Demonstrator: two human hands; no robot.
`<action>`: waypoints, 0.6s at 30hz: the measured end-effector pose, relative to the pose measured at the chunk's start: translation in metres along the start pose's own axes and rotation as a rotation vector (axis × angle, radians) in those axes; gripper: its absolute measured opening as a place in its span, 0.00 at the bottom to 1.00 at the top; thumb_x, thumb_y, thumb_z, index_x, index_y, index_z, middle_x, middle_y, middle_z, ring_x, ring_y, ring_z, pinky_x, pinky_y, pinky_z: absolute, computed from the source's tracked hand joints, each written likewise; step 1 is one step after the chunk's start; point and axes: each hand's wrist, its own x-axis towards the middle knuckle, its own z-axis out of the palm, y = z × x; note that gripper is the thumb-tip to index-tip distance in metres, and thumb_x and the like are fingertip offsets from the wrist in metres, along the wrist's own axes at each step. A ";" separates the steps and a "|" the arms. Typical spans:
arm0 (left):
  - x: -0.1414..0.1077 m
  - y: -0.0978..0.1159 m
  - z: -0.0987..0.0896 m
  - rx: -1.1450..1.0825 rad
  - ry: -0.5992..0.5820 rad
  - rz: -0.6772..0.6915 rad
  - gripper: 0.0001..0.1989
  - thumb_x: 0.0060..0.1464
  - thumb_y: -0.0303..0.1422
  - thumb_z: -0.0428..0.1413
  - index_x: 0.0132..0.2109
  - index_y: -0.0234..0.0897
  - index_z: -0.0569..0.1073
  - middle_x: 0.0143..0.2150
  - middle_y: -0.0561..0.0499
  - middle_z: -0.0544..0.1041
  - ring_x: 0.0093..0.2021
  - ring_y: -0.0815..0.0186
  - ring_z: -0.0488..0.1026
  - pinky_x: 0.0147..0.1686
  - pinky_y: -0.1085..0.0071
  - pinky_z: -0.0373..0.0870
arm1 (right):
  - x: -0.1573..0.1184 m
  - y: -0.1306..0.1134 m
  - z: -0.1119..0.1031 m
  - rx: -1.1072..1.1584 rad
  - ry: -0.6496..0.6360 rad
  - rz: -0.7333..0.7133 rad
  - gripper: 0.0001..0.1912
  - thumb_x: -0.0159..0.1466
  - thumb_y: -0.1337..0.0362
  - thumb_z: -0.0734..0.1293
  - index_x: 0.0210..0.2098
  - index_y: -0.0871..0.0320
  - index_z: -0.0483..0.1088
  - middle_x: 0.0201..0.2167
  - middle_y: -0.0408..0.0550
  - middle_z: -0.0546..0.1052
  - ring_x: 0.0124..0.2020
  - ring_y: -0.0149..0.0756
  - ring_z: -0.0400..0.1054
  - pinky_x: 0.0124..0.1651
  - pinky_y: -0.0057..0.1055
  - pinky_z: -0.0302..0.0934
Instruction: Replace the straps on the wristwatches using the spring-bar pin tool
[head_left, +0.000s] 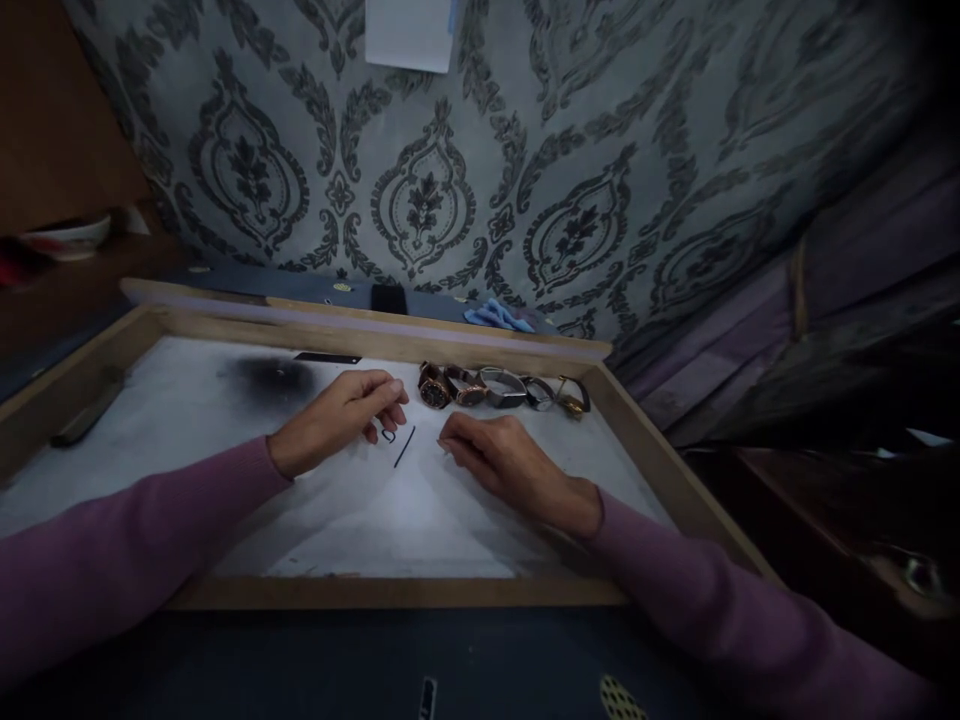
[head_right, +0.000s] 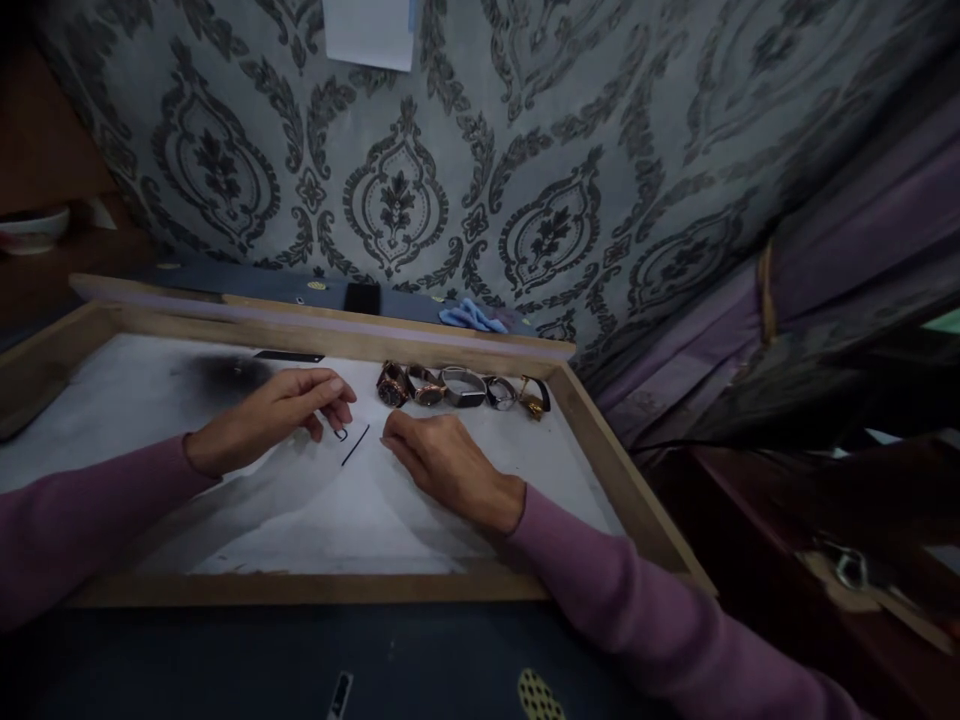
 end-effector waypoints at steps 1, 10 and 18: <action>0.000 0.000 0.000 0.000 -0.004 -0.001 0.16 0.58 0.42 0.49 0.35 0.33 0.70 0.30 0.49 0.74 0.30 0.67 0.70 0.26 0.74 0.65 | 0.000 0.000 0.001 0.034 0.000 0.013 0.07 0.65 0.66 0.61 0.31 0.58 0.67 0.20 0.42 0.70 0.20 0.28 0.60 0.26 0.26 0.50; 0.001 -0.004 0.001 0.014 -0.028 -0.027 0.15 0.58 0.42 0.49 0.35 0.33 0.71 0.29 0.49 0.74 0.28 0.68 0.70 0.25 0.74 0.65 | -0.005 0.006 0.019 0.637 0.028 0.286 0.18 0.66 0.54 0.62 0.24 0.58 0.65 0.17 0.41 0.69 0.15 0.25 0.60 0.18 0.23 0.53; 0.001 -0.010 0.003 0.020 -0.066 -0.034 0.17 0.58 0.43 0.48 0.36 0.32 0.71 0.29 0.50 0.73 0.25 0.70 0.67 0.23 0.74 0.64 | -0.006 0.003 0.024 0.539 0.104 0.290 0.19 0.68 0.56 0.60 0.23 0.57 0.65 0.15 0.39 0.67 0.14 0.25 0.57 0.19 0.24 0.52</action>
